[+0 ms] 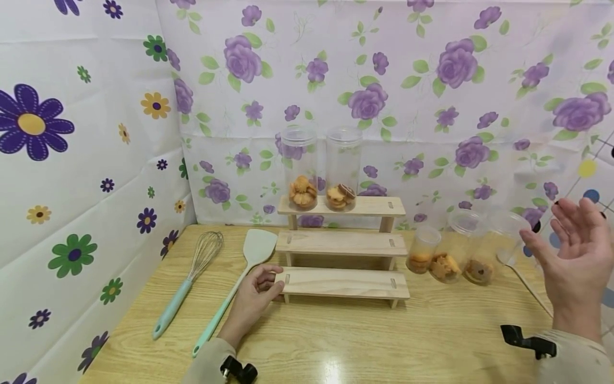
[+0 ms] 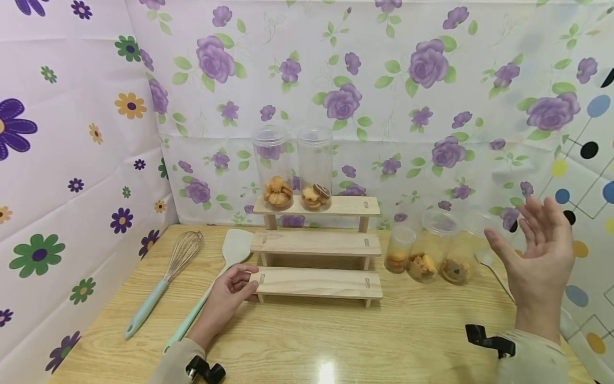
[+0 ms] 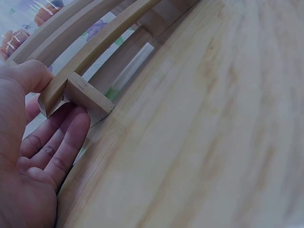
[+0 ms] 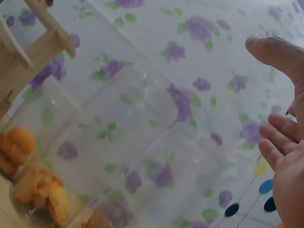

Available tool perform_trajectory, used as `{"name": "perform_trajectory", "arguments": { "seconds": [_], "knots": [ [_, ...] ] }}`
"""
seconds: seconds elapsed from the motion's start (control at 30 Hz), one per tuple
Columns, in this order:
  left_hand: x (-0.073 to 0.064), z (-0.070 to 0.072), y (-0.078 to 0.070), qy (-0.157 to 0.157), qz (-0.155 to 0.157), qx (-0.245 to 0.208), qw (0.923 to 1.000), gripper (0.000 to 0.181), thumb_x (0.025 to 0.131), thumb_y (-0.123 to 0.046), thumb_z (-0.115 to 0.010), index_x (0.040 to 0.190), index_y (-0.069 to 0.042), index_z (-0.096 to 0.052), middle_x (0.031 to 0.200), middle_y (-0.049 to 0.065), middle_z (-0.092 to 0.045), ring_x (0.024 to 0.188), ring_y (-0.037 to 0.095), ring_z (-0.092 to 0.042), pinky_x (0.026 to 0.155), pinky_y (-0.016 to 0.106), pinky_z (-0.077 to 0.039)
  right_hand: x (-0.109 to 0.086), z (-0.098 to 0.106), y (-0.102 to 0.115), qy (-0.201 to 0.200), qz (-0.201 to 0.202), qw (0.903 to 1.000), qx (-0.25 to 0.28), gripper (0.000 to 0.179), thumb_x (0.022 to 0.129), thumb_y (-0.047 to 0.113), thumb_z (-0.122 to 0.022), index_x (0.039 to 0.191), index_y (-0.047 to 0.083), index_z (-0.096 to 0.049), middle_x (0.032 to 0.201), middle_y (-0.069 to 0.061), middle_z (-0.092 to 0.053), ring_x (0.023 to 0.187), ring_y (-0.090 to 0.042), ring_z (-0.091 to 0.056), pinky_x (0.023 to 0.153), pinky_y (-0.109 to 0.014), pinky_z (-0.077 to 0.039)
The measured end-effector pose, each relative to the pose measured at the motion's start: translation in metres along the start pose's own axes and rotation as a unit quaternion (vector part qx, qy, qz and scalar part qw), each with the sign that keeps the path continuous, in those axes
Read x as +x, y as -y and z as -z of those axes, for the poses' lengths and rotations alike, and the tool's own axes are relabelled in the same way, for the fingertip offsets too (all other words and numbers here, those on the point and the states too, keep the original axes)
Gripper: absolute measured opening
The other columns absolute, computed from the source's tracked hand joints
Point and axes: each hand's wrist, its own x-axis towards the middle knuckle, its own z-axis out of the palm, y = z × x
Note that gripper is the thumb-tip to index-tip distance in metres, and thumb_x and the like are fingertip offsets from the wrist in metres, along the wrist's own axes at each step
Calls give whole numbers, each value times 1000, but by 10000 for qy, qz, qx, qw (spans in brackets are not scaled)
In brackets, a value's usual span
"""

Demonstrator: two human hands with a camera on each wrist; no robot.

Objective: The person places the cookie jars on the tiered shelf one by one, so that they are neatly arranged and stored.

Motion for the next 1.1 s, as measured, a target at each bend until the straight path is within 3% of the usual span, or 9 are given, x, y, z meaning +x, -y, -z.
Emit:
{"name": "perform_trajectory", "arguments": {
  "seconds": [0.1,0.37,0.67,0.83,1.03,1.1],
  "knots": [
    [1,0,1,2,38,1,10000,33,106,-16,-80,136,-7,-71,109,16,-73,94,24,-72,80,35,-66,-3,3,-18,82,-172,9987,-475,93,96,-12,-79,174,16,-35,169,-4,-48,154,-18,-48,128,-20,-36],
    [1,0,3,52,82,-159,9998,31,106,-14,-80,135,-9,-71,108,18,-71,91,24,-72,79,38,-68,-12,6,-57,260,-884,9934,-677,97,96,-4,-83,175,26,-35,169,0,-48,153,-14,-49,125,-15,-37],
    [2,-1,2,-30,-12,-74,10000,31,106,-14,-80,135,-6,-71,108,18,-71,91,23,-70,79,33,-65,-20,12,-91,708,-1801,9811,12,101,97,-1,-85,177,26,-29,169,4,-46,156,-15,-43,124,-13,-37],
    [1,0,1,-11,91,-135,9999,31,106,-14,-80,135,-8,-72,109,18,-71,91,22,-70,80,36,-68,-31,13,-117,1118,-1893,9753,-213,98,100,6,-85,177,26,-28,167,1,-49,150,-10,-48,118,-8,-40],
    [0,0,-1,24,117,-104,9999,30,106,-13,-79,135,-10,-71,111,19,-72,94,25,-72,83,39,-68,-41,12,-141,1311,-1830,9743,66,87,98,2,-86,172,16,-41,154,10,-59,130,2,-60,104,-2,-47],
    [0,0,-1,19,134,-112,9998,30,106,-12,-79,135,-10,-71,111,18,-73,94,25,-72,84,39,-69,-43,11,-145,1390,-1702,9754,-196,86,99,4,-85,172,15,-41,152,11,-61,126,5,-61,101,-2,-48]
  ]
}}
